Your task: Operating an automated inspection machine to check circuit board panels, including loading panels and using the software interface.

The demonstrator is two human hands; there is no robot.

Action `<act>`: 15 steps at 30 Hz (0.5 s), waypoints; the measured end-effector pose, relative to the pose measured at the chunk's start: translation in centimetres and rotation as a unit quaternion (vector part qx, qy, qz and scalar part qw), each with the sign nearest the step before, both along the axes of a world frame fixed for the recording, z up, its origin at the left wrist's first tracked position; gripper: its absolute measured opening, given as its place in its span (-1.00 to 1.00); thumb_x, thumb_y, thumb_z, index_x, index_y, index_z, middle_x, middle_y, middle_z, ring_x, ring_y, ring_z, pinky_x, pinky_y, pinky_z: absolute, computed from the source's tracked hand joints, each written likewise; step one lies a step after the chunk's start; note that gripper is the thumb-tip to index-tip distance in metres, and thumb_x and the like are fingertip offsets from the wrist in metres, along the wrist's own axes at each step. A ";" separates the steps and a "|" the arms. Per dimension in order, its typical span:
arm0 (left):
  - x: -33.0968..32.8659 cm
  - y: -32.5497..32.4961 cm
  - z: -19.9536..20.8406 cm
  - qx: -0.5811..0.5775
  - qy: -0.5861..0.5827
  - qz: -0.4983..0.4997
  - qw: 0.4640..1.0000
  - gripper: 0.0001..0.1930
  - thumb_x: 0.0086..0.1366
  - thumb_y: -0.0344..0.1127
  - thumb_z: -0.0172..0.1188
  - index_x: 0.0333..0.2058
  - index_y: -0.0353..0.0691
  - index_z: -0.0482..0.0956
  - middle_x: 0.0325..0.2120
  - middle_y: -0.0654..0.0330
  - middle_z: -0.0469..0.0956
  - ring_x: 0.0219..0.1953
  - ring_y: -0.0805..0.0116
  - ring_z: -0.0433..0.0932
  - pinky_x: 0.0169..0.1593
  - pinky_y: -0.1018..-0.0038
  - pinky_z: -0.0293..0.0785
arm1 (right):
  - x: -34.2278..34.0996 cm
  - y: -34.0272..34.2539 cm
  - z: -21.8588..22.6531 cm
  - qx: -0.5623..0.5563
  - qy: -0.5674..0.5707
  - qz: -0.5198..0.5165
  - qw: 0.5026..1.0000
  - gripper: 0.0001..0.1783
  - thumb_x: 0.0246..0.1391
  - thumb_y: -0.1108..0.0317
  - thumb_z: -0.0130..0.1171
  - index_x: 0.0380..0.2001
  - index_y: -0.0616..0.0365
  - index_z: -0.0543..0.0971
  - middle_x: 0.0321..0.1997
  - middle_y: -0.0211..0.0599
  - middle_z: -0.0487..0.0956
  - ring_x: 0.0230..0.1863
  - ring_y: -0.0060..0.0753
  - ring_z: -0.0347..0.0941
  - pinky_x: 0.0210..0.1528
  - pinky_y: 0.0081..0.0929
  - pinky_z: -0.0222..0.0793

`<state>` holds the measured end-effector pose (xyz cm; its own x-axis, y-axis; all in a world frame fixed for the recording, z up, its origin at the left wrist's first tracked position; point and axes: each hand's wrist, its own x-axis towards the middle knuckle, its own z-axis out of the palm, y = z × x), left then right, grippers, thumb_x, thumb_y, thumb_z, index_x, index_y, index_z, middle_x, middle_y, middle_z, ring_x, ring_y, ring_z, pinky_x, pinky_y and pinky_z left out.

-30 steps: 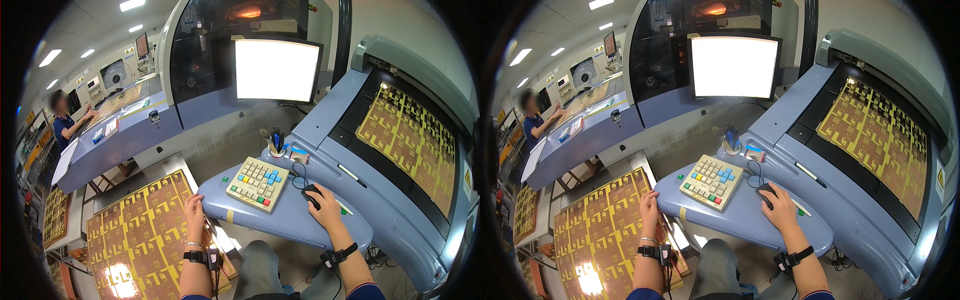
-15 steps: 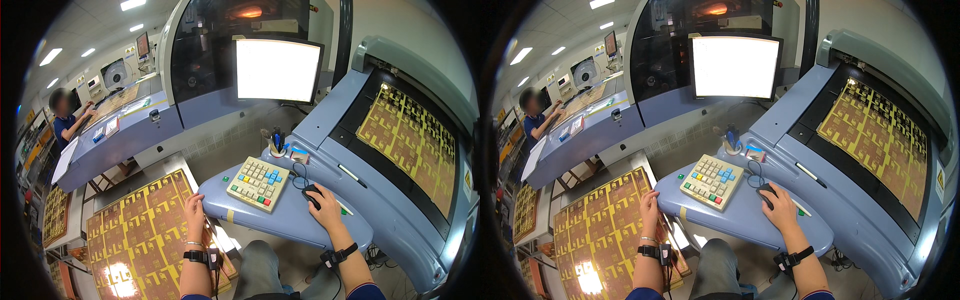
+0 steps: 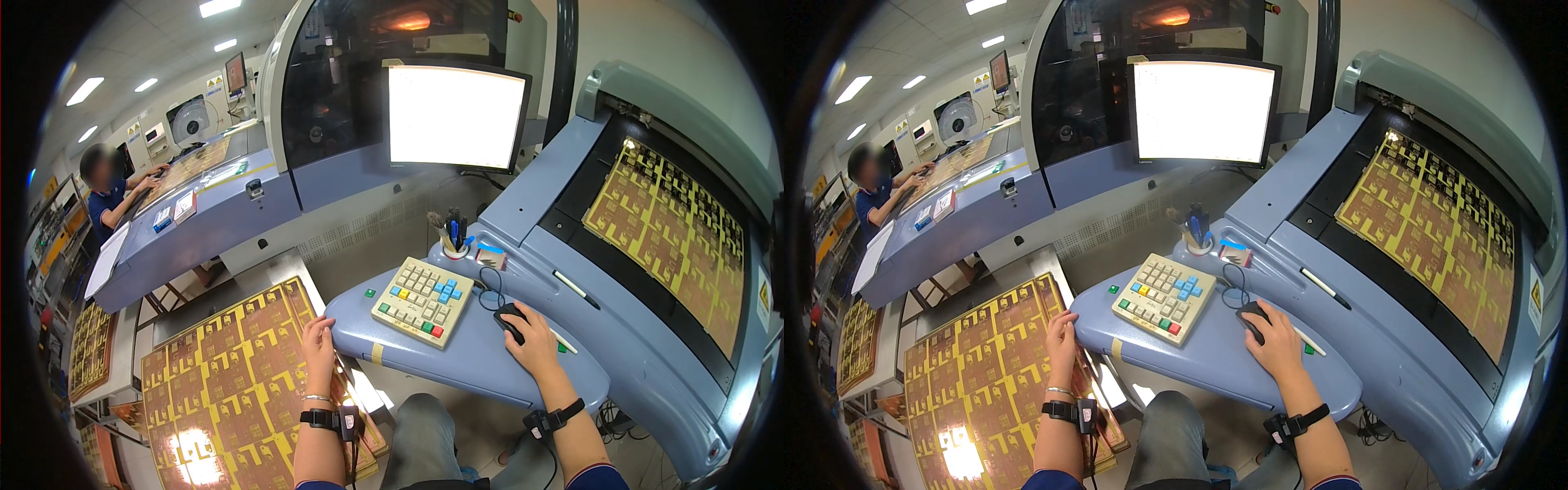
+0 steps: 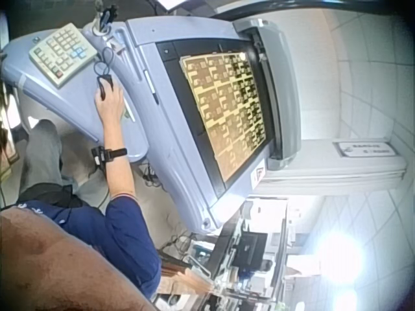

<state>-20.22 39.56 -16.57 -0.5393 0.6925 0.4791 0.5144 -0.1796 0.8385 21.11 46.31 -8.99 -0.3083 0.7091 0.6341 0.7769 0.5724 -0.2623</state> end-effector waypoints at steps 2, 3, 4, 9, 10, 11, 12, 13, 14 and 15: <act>0.0 0.0 0.0 0.001 -0.002 -0.001 1.000 -0.80 0.39 -0.42 0.04 -0.15 -0.23 0.65 0.01 0.12 0.52 0.08 0.25 0.49 0.06 0.42 0.44 | 0.0 0.0 0.0 0.010 0.002 0.002 1.000 -0.63 -0.14 0.36 0.32 -0.15 -0.08 0.65 0.16 -0.29 0.52 0.02 -0.10 0.50 -0.04 -0.21 0.53; 0.0 0.0 -0.1 0.001 0.004 0.001 1.000 -0.80 0.39 -0.42 0.04 -0.15 -0.23 0.65 0.01 0.12 0.52 0.08 0.25 0.49 0.06 0.42 0.45 | 0.0 0.0 0.0 0.010 0.002 0.003 1.000 -0.63 -0.14 0.36 0.32 -0.15 -0.08 0.65 0.16 -0.29 0.52 0.02 -0.10 0.50 -0.04 -0.21 0.53; -0.1 0.0 -0.1 0.000 0.010 0.004 1.000 -0.80 0.39 -0.42 0.04 -0.15 -0.23 0.65 0.02 0.12 0.52 0.08 0.25 0.49 0.06 0.41 0.45 | 0.0 0.0 0.0 0.007 0.003 0.002 1.000 -0.63 -0.14 0.36 0.32 -0.16 -0.09 0.65 0.16 -0.28 0.52 0.02 -0.10 0.50 -0.04 -0.21 0.53; 0.3 -0.2 0.5 -0.001 -0.007 0.002 1.000 -0.79 0.38 -0.43 0.04 -0.15 -0.23 0.65 0.02 0.12 0.52 0.08 0.25 0.49 0.05 0.41 0.45 | 0.0 0.0 0.0 -0.005 0.007 0.004 1.000 -0.63 -0.14 0.36 0.32 -0.15 -0.09 0.66 0.17 -0.27 0.52 0.03 -0.09 0.50 -0.03 -0.21 0.53; 0.4 -0.3 0.7 -0.004 -0.010 0.004 1.000 -0.79 0.38 -0.43 0.03 -0.15 -0.23 0.65 0.01 0.12 0.52 0.08 0.25 0.49 0.05 0.42 0.45 | 0.0 0.0 -0.2 -0.003 0.008 0.002 1.000 -0.62 -0.14 0.35 0.32 -0.14 -0.10 0.66 0.18 -0.27 0.52 0.04 -0.09 0.50 -0.03 -0.21 0.53; 0.4 -0.3 0.6 -0.004 -0.010 0.007 1.000 -0.79 0.38 -0.43 0.03 -0.15 -0.23 0.65 0.01 0.12 0.52 0.08 0.25 0.49 0.05 0.42 0.45 | 0.0 0.1 -0.3 0.000 0.009 0.001 1.000 -0.61 -0.14 0.35 0.32 -0.14 -0.10 0.66 0.18 -0.26 0.52 0.05 -0.09 0.50 -0.03 -0.21 0.53; 0.3 -0.4 0.5 -0.002 -0.010 0.005 1.000 -0.79 0.38 -0.44 0.03 -0.15 -0.23 0.65 0.01 0.11 0.52 0.07 0.25 0.49 0.05 0.42 0.45 | -0.1 0.1 -0.3 -0.001 0.009 0.004 1.000 -0.61 -0.14 0.35 0.32 -0.14 -0.10 0.66 0.18 -0.26 0.52 0.05 -0.09 0.50 -0.03 -0.21 0.53; 0.3 -0.3 0.5 0.001 -0.010 0.002 1.000 -0.79 0.38 -0.44 0.03 -0.14 -0.23 0.65 0.01 0.11 0.53 0.07 0.25 0.50 0.05 0.42 0.45 | 0.0 0.0 -0.2 0.000 0.009 0.003 1.000 -0.61 -0.14 0.35 0.32 -0.13 -0.09 0.66 0.18 -0.26 0.52 0.05 -0.09 0.50 -0.02 -0.22 0.53; 0.4 -0.2 0.5 0.001 -0.011 0.003 1.000 -0.79 0.38 -0.44 0.03 -0.14 -0.23 0.65 0.01 0.11 0.53 0.07 0.25 0.50 0.05 0.42 0.45 | 0.0 0.0 -0.1 0.001 0.009 0.002 1.000 -0.60 -0.15 0.35 0.32 -0.13 -0.09 0.66 0.18 -0.26 0.52 0.05 -0.09 0.50 -0.02 -0.22 0.53; 0.5 -0.2 0.6 0.000 -0.019 -0.001 1.000 -0.79 0.37 -0.45 0.03 -0.15 -0.24 0.65 0.01 0.09 0.51 0.07 0.21 0.49 0.07 0.38 0.46 | 0.1 0.0 -0.2 0.001 0.008 0.003 1.000 -0.60 -0.15 0.35 0.32 -0.13 -0.09 0.66 0.18 -0.26 0.52 0.05 -0.09 0.50 -0.02 -0.22 0.53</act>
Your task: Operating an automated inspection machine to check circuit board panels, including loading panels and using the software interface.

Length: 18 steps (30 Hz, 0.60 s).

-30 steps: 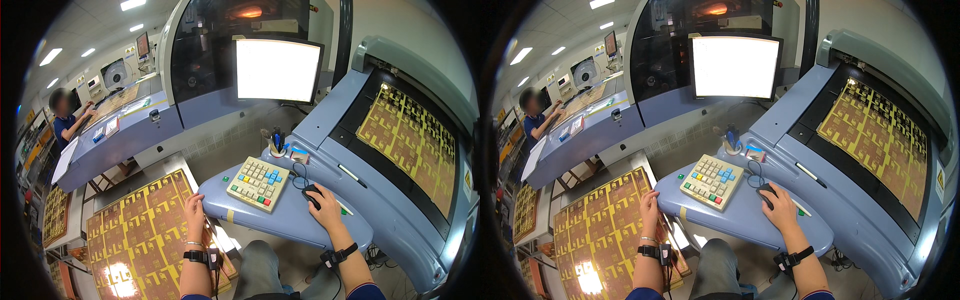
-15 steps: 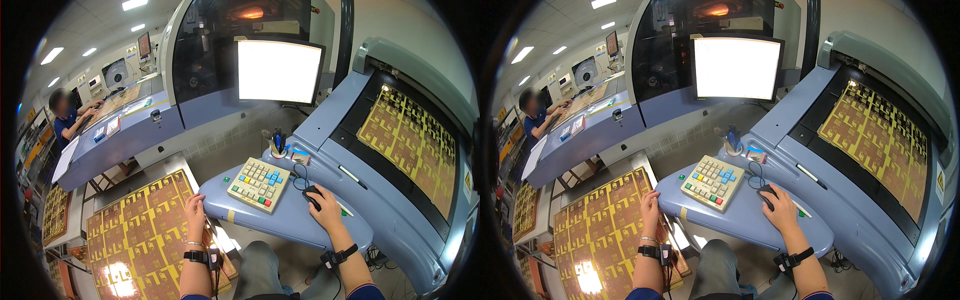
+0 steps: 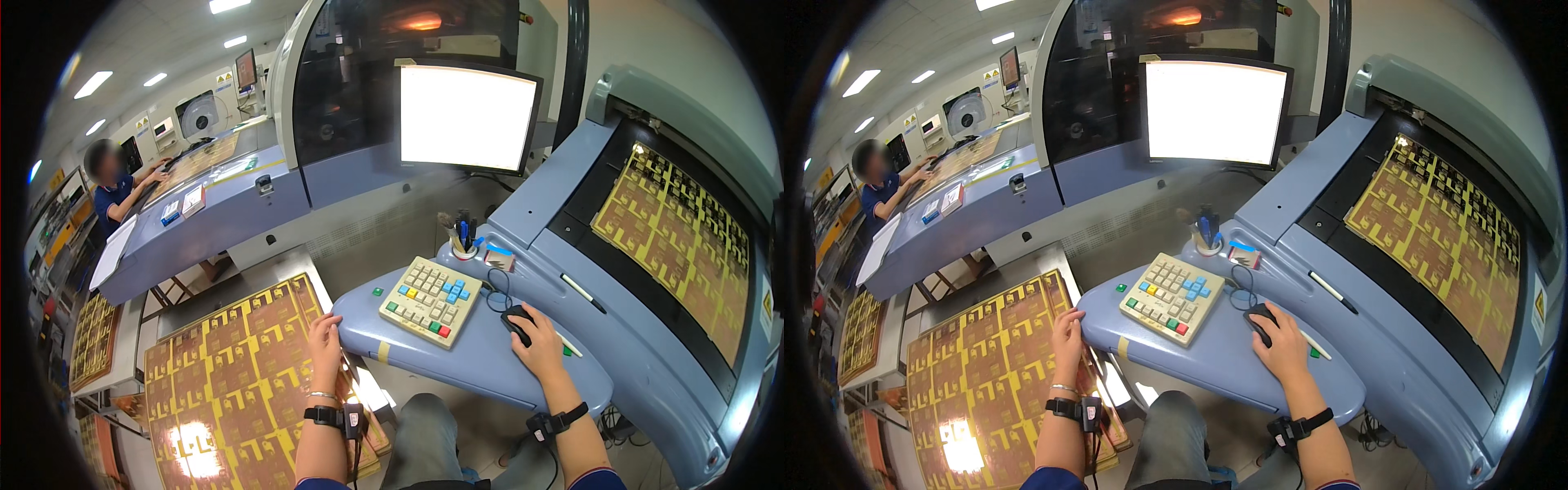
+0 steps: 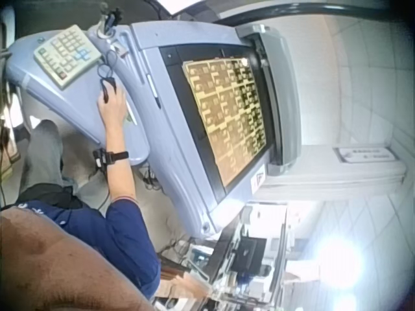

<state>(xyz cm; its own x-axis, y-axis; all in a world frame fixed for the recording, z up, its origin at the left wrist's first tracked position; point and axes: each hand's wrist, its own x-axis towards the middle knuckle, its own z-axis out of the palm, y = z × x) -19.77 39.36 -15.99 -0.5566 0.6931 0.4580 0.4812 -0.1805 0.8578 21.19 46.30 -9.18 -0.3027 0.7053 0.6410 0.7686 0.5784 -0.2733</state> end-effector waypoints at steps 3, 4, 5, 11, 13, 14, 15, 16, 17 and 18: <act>0.2 0.0 0.0 0.002 -0.007 0.002 1.000 -0.79 0.36 -0.46 0.04 -0.15 -0.24 0.65 0.01 0.08 0.51 0.07 0.19 0.49 0.09 0.37 0.45 | 0.1 0.2 -0.2 0.004 -0.002 0.000 1.000 -0.60 -0.15 0.36 0.33 -0.13 -0.09 0.66 0.18 -0.26 0.52 0.04 -0.09 0.51 -0.03 -0.23 0.53; 0.2 0.0 -0.1 0.004 -0.005 0.004 1.000 -0.79 0.37 -0.46 0.03 -0.14 -0.24 0.65 0.01 0.09 0.53 0.07 0.22 0.50 0.10 0.40 0.43 | 0.0 0.1 -0.2 0.003 0.002 0.000 1.000 -0.60 -0.15 0.36 0.33 -0.12 -0.09 0.66 0.18 -0.25 0.52 0.04 -0.09 0.51 -0.03 -0.23 0.53; 0.1 0.0 -0.1 0.004 -0.005 0.006 1.000 -0.79 0.37 -0.46 0.03 -0.14 -0.24 0.65 0.01 0.09 0.53 0.07 0.22 0.50 0.10 0.40 0.43 | 0.0 0.1 -0.1 0.001 0.005 0.000 1.000 -0.59 -0.16 0.36 0.33 -0.12 -0.09 0.66 0.18 -0.25 0.52 0.04 -0.09 0.51 -0.03 -0.23 0.53; -0.1 0.1 -0.3 0.014 -0.001 -0.001 1.000 -0.80 0.33 -0.47 0.06 -0.16 -0.25 0.65 0.00 0.06 0.49 0.09 0.14 0.47 0.09 0.32 0.48 | -0.1 0.1 -0.1 0.004 0.005 0.002 1.000 -0.58 -0.16 0.36 0.33 -0.12 -0.10 0.66 0.19 -0.26 0.51 0.05 -0.09 0.51 -0.01 -0.23 0.51; 0.0 0.2 -0.2 0.010 -0.014 -0.004 1.000 -0.80 0.33 -0.48 0.06 -0.16 -0.25 0.64 0.00 0.05 0.49 0.09 0.13 0.47 0.09 0.31 0.48 | 0.0 0.1 0.0 0.001 0.003 0.001 1.000 -0.58 -0.16 0.37 0.33 -0.11 -0.09 0.66 0.19 -0.27 0.51 0.05 -0.09 0.51 -0.01 -0.23 0.51; 0.2 0.3 -0.1 0.014 -0.022 -0.005 1.000 -0.80 0.33 -0.48 0.05 -0.17 -0.25 0.65 -0.01 0.05 0.49 0.08 0.13 0.48 0.09 0.31 0.49 | -0.1 0.1 0.1 -0.002 0.001 -0.002 1.000 -0.58 -0.16 0.37 0.33 -0.11 -0.09 0.66 0.19 -0.27 0.51 0.05 -0.10 0.51 0.00 -0.23 0.51; 0.2 0.3 -0.1 0.014 -0.022 -0.003 1.000 -0.80 0.33 -0.48 0.05 -0.17 -0.25 0.65 -0.01 0.05 0.49 0.08 0.13 0.48 0.09 0.31 0.49 | -0.1 0.1 0.1 -0.003 0.001 0.000 1.000 -0.58 -0.16 0.37 0.33 -0.11 -0.09 0.66 0.19 -0.27 0.51 0.05 -0.10 0.51 0.00 -0.23 0.51; 0.1 0.3 -0.2 0.016 -0.024 -0.003 1.000 -0.80 0.33 -0.48 0.05 -0.17 -0.25 0.65 -0.01 0.05 0.49 0.07 0.13 0.48 0.10 0.31 0.48 | -0.1 0.0 0.1 -0.007 0.002 0.004 1.000 -0.57 -0.17 0.38 0.32 -0.11 -0.06 0.65 0.19 -0.26 0.51 0.07 -0.09 0.50 0.01 -0.24 0.50; 0.1 0.3 -0.3 0.019 -0.026 -0.003 0.999 -0.80 0.33 -0.48 0.05 -0.18 -0.26 0.65 -0.01 0.05 0.49 0.07 0.13 0.48 0.10 0.31 0.48 | -0.2 0.0 0.2 -0.012 0.003 0.007 1.000 -0.57 -0.17 0.38 0.32 -0.10 -0.03 0.64 0.19 -0.25 0.52 0.09 -0.09 0.50 0.02 -0.25 0.50; 0.0 0.3 -0.4 0.019 -0.026 0.000 0.999 -0.80 0.33 -0.48 0.05 -0.18 -0.26 0.65 -0.01 0.05 0.49 0.07 0.13 0.48 0.10 0.31 0.48 | -0.3 -0.1 0.4 -0.013 0.003 0.010 1.000 -0.57 -0.17 0.38 0.32 -0.10 -0.03 0.64 0.19 -0.25 0.52 0.09 -0.09 0.50 0.02 -0.25 0.50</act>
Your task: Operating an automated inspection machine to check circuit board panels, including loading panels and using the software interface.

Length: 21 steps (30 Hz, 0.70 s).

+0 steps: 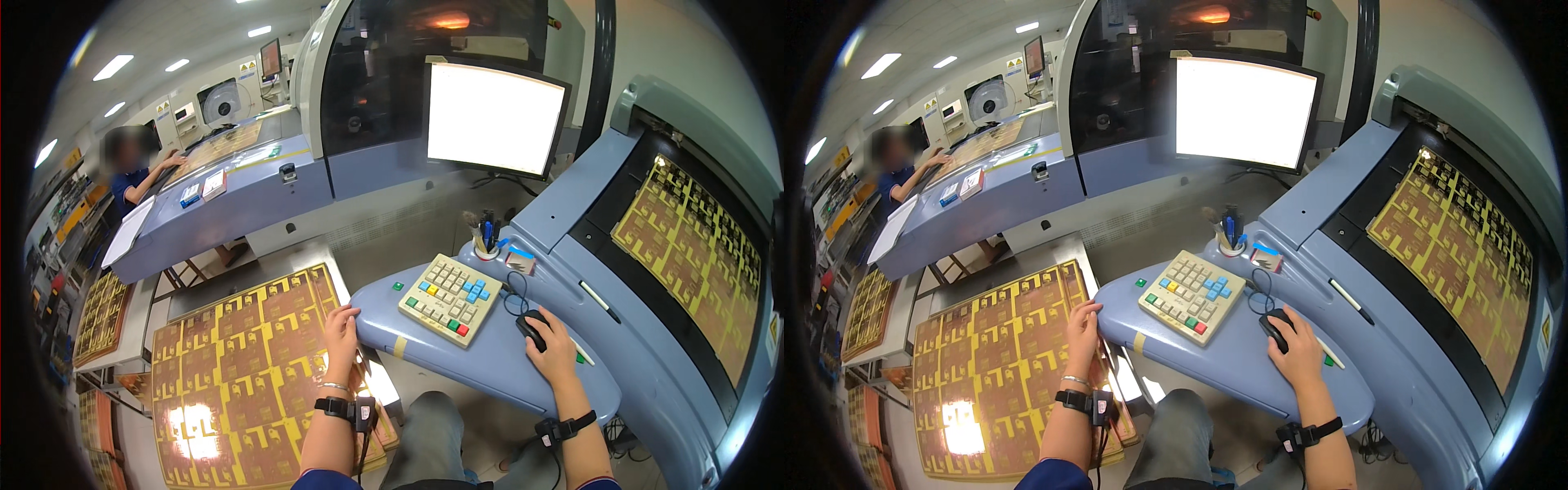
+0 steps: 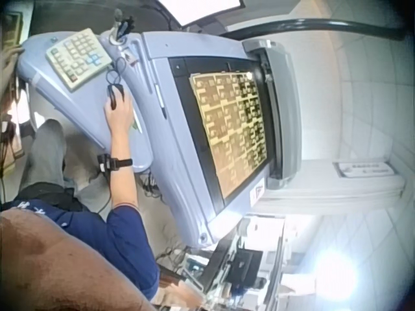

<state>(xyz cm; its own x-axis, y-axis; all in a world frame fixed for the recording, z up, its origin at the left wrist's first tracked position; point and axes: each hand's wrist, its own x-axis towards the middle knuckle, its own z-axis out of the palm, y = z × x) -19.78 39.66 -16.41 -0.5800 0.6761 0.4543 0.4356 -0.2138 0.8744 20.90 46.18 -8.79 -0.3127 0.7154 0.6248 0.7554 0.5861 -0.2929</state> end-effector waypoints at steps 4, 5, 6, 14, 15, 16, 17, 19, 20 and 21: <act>-0.1 0.0 -0.2 -0.007 0.029 0.006 1.000 -0.80 0.36 -0.46 0.04 -0.16 -0.25 0.65 0.01 0.05 0.50 0.07 0.15 0.49 0.11 0.34 0.45 | 0.0 -0.1 0.2 -0.003 0.001 0.001 1.000 -0.56 -0.17 0.36 0.33 -0.10 -0.04 0.64 0.19 -0.24 0.51 0.08 -0.08 0.50 0.02 -0.24 0.49; -0.1 0.0 -0.2 -0.012 0.032 0.002 0.999 -0.79 0.38 -0.43 0.04 -0.13 -0.25 0.65 0.02 0.06 0.51 0.09 0.19 0.48 0.09 0.38 0.44 | 0.2 -0.1 0.1 0.007 0.000 0.004 1.000 -0.56 -0.16 0.34 0.34 -0.09 -0.06 0.65 0.19 -0.25 0.51 0.06 -0.09 0.50 0.00 -0.23 0.50; 0.0 0.0 -0.3 -0.011 0.032 0.003 0.999 -0.79 0.38 -0.43 0.04 -0.13 -0.25 0.65 0.02 0.06 0.51 0.09 0.19 0.48 0.09 0.38 0.44 | 0.2 -0.1 0.1 0.008 0.000 0.006 1.000 -0.56 -0.16 0.34 0.34 -0.09 -0.06 0.65 0.19 -0.25 0.51 0.06 -0.09 0.50 0.00 -0.23 0.50; 1.5 -2.8 7.6 0.090 0.005 0.038 0.995 -0.76 0.39 -0.40 0.02 -0.07 -0.30 0.59 0.08 0.01 0.45 0.16 0.15 0.41 0.26 0.32 0.29 | -0.2 -0.4 0.3 0.013 -0.010 0.006 1.000 -0.56 -0.14 0.33 0.34 -0.08 -0.04 0.64 0.20 -0.21 0.50 0.09 -0.05 0.48 0.06 -0.20 0.46; 2.0 -3.7 9.6 0.089 0.006 0.036 0.995 -0.76 0.39 -0.40 0.02 -0.07 -0.30 0.59 0.08 0.01 0.45 0.16 0.15 0.41 0.26 0.32 0.29 | -0.3 -0.4 0.3 0.011 -0.010 0.004 1.000 -0.56 -0.14 0.33 0.34 -0.08 -0.04 0.64 0.20 -0.21 0.50 0.09 -0.05 0.48 0.06 -0.20 0.46; 2.7 -4.6 11.6 0.118 0.026 0.028 0.992 -0.77 0.40 -0.40 0.02 -0.07 -0.29 0.59 0.08 0.01 0.45 0.16 0.16 0.41 0.24 0.31 0.31 | -0.2 -0.4 0.3 0.011 -0.011 0.002 1.000 -0.56 -0.14 0.33 0.34 -0.08 -0.04 0.64 0.21 -0.21 0.49 0.09 -0.05 0.48 0.06 -0.20 0.46; 3.5 -5.8 13.5 0.148 0.048 0.021 0.988 -0.77 0.40 -0.39 0.02 -0.07 -0.28 0.58 0.08 0.01 0.45 0.16 0.17 0.42 0.22 0.29 0.34 | -0.2 -0.3 0.2 0.012 -0.010 0.000 1.000 -0.56 -0.14 0.34 0.34 -0.08 -0.03 0.64 0.21 -0.21 0.49 0.10 -0.05 0.48 0.06 -0.20 0.46; 5.6 -8.5 16.7 0.220 0.046 -0.010 0.974 -0.78 0.40 -0.38 0.04 -0.07 -0.28 0.58 0.09 0.01 0.44 0.15 0.18 0.43 0.19 0.28 0.38 | 0.1 -0.3 0.1 0.003 -0.011 -0.008 1.000 -0.56 -0.14 0.36 0.33 -0.07 -0.03 0.64 0.21 -0.21 0.49 0.11 -0.05 0.47 0.07 -0.20 0.46; 6.6 -9.7 18.0 0.290 0.042 -0.040 0.955 -0.79 0.40 -0.38 0.05 -0.07 -0.28 0.57 0.09 0.00 0.43 0.14 0.20 0.45 0.16 0.26 0.42 | 0.2 -0.2 0.0 -0.001 -0.011 -0.005 1.000 -0.56 -0.14 0.37 0.33 -0.07 -0.03 0.64 0.21 -0.21 0.49 0.12 -0.05 0.47 0.08 -0.20 0.45; 7.8 -10.6 19.1 0.369 0.058 -0.035 0.927 -0.81 0.39 -0.36 0.09 -0.12 -0.30 0.59 0.02 0.00 0.49 0.07 0.20 0.51 0.11 0.26 0.46 | 0.2 -0.1 -0.3 -0.005 -0.011 0.000 1.000 -0.56 -0.14 0.37 0.33 -0.07 -0.03 0.64 0.22 -0.20 0.49 0.13 -0.05 0.46 0.09 -0.20 0.45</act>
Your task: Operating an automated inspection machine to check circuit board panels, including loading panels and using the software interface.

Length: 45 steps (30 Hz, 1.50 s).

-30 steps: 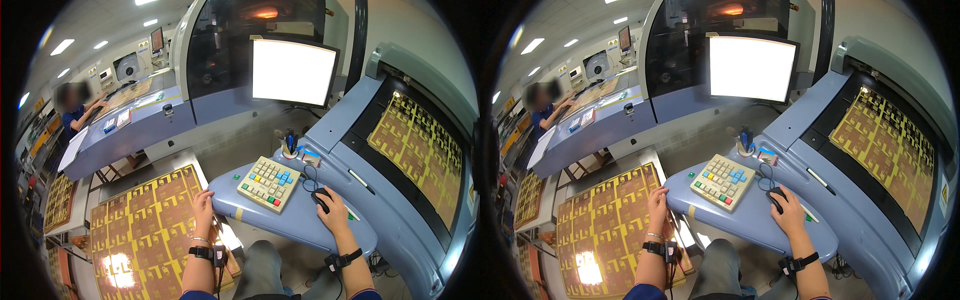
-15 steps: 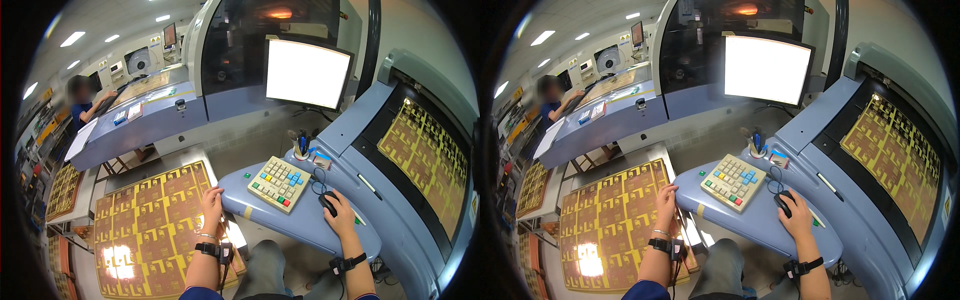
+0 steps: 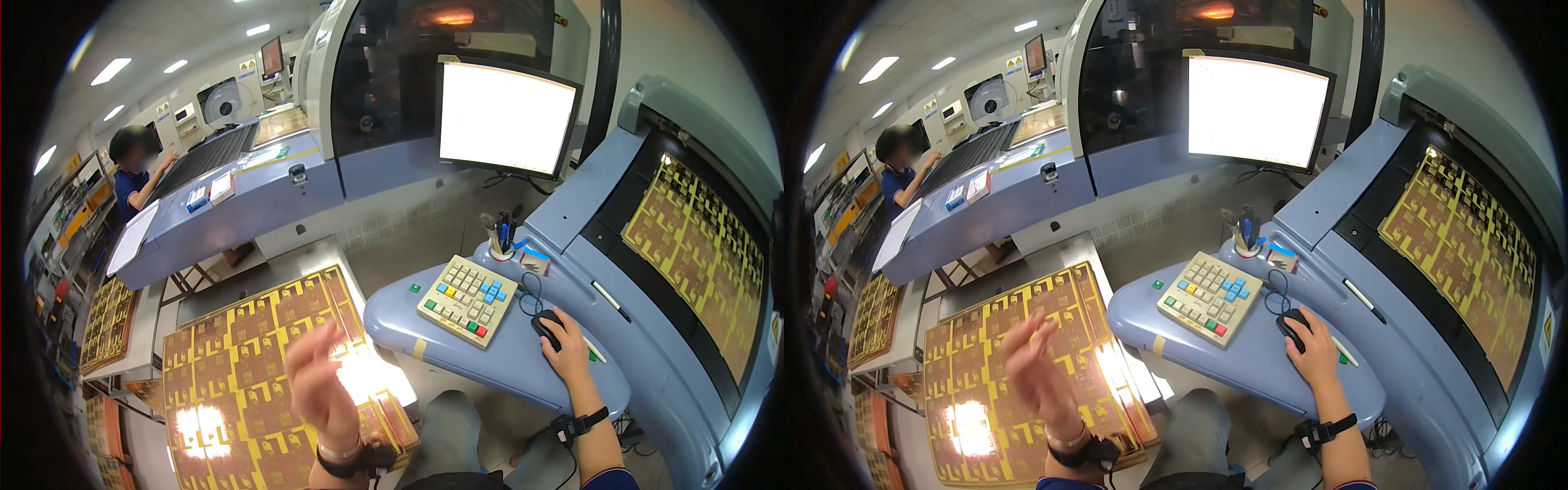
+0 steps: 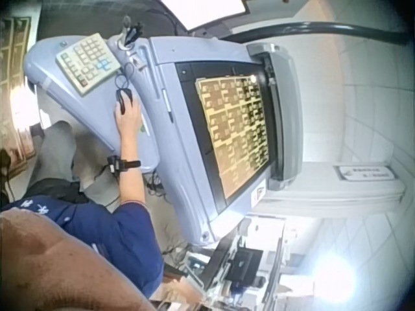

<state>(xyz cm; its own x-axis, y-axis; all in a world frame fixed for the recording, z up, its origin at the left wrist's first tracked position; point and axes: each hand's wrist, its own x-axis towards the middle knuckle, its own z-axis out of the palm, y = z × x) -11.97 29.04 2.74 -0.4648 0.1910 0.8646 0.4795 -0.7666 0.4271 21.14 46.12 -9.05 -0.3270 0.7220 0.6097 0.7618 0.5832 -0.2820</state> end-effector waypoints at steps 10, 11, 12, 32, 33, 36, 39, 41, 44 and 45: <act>4.7 -5.4 4.7 0.317 0.071 -0.160 0.932 -0.75 0.25 -0.42 0.24 -0.08 -0.04 0.60 -0.05 0.44 0.50 -0.16 0.36 0.50 -0.29 0.28 0.53 | 0.2 0.1 0.5 -0.011 0.002 0.002 1.000 -0.55 -0.14 0.38 0.33 -0.07 0.00 0.63 0.23 -0.17 0.48 0.15 -0.02 0.45 0.12 -0.19 0.43; 4.6 -5.3 4.8 0.305 0.051 -0.157 0.938 -0.71 0.22 -0.48 0.26 -0.08 -0.05 0.59 -0.05 0.46 0.49 -0.17 0.36 0.50 -0.30 0.29 0.53 | 0.2 0.1 0.4 -0.012 0.002 0.003 1.000 -0.55 -0.14 0.37 0.34 -0.07 0.00 0.63 0.23 -0.17 0.47 0.15 -0.02 0.45 0.12 -0.19 0.43; 4.2 -5.2 4.8 0.305 0.053 -0.158 0.938 -0.71 0.22 -0.48 0.26 -0.08 -0.05 0.59 -0.05 0.46 0.49 -0.17 0.36 0.50 -0.30 0.29 0.53 | 0.2 0.2 0.3 -0.013 0.002 0.005 1.000 -0.55 -0.14 0.37 0.34 -0.07 0.00 0.63 0.23 -0.17 0.47 0.15 -0.02 0.45 0.12 -0.19 0.43; -8.4 -9.4 2.1 0.193 0.152 -0.036 0.969 -0.71 0.38 -0.06 -0.03 -0.10 -0.05 0.54 -0.21 0.07 0.49 -0.36 -0.01 0.51 -0.40 0.12 0.45 | -0.2 -0.5 0.9 -0.054 0.009 -0.032 0.998 -0.56 0.02 0.38 0.20 0.03 0.12 0.56 0.29 -0.02 0.40 0.26 0.12 0.35 0.29 -0.15 0.27; -9.3 -9.5 1.9 0.205 0.159 -0.038 0.965 -0.69 0.39 -0.03 -0.11 -0.16 -0.07 0.51 -0.27 0.06 0.47 -0.41 -0.02 0.48 -0.43 0.14 0.41 | 0.0 -0.5 0.6 -0.052 0.001 -0.038 0.998 -0.55 0.03 0.37 0.21 0.05 0.12 0.55 0.30 -0.03 0.40 0.26 0.12 0.35 0.29 -0.15 0.27; -10.8 -9.9 1.3 0.188 0.143 -0.007 0.972 -0.71 0.40 -0.04 -0.12 -0.20 -0.05 0.51 -0.33 0.07 0.44 -0.44 0.01 0.47 -0.44 0.14 0.40 | -0.6 -0.7 0.1 -0.058 0.012 -0.051 0.997 -0.51 0.01 0.36 0.24 0.08 0.10 0.53 0.31 -0.05 0.38 0.26 0.12 0.35 0.29 -0.16 0.27; -12.0 -9.9 0.1 0.197 0.113 0.026 0.973 -0.72 0.40 -0.04 -0.13 -0.23 -0.04 0.50 -0.37 0.08 0.42 -0.45 0.04 0.46 -0.46 0.16 0.38 | -1.6 -1.0 0.2 -0.072 0.007 -0.084 0.994 -0.47 -0.01 0.36 0.28 0.10 0.07 0.50 0.32 -0.07 0.36 0.26 0.11 0.34 0.28 -0.17 0.28; -12.8 -9.9 0.0 0.208 0.111 0.023 0.971 -0.73 0.39 -0.04 -0.10 -0.24 -0.04 0.50 -0.40 0.07 0.43 -0.46 0.02 0.47 -0.47 0.17 0.38 | -1.8 -1.0 0.1 -0.061 -0.001 -0.096 0.994 -0.45 -0.03 0.36 0.29 0.10 0.06 0.50 0.32 -0.08 0.36 0.26 0.11 0.34 0.28 -0.17 0.28; -14.0 -9.8 0.2 0.208 0.122 0.007 0.970 -0.74 0.38 -0.06 -0.07 -0.25 -0.06 0.50 -0.43 0.04 0.46 -0.47 0.01 0.48 -0.48 0.19 0.39 | -1.5 -0.8 -0.3 -0.050 -0.012 -0.104 0.993 -0.44 -0.05 0.37 0.31 0.10 0.05 0.50 0.32 -0.09 0.37 0.26 0.09 0.34 0.28 -0.19 0.29; -14.3 -9.7 0.5 0.199 0.134 -0.010 0.971 -0.74 0.38 -0.07 -0.06 -0.25 -0.08 0.50 -0.44 0.03 0.47 -0.47 0.01 0.49 -0.48 0.19 0.40 | -1.4 -0.8 -0.4 -0.048 -0.014 -0.104 0.993 -0.44 -0.05 0.37 0.31 0.10 0.04 0.51 0.32 -0.11 0.37 0.26 0.08 0.35 0.27 -0.19 0.30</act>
<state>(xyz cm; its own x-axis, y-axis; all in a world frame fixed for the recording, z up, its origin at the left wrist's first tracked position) -26.30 19.29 3.26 -0.2125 -0.1756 0.9612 0.5150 -0.8561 -0.0425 19.76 45.32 -9.43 -0.1808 0.8299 0.5277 0.8717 0.3837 -0.3049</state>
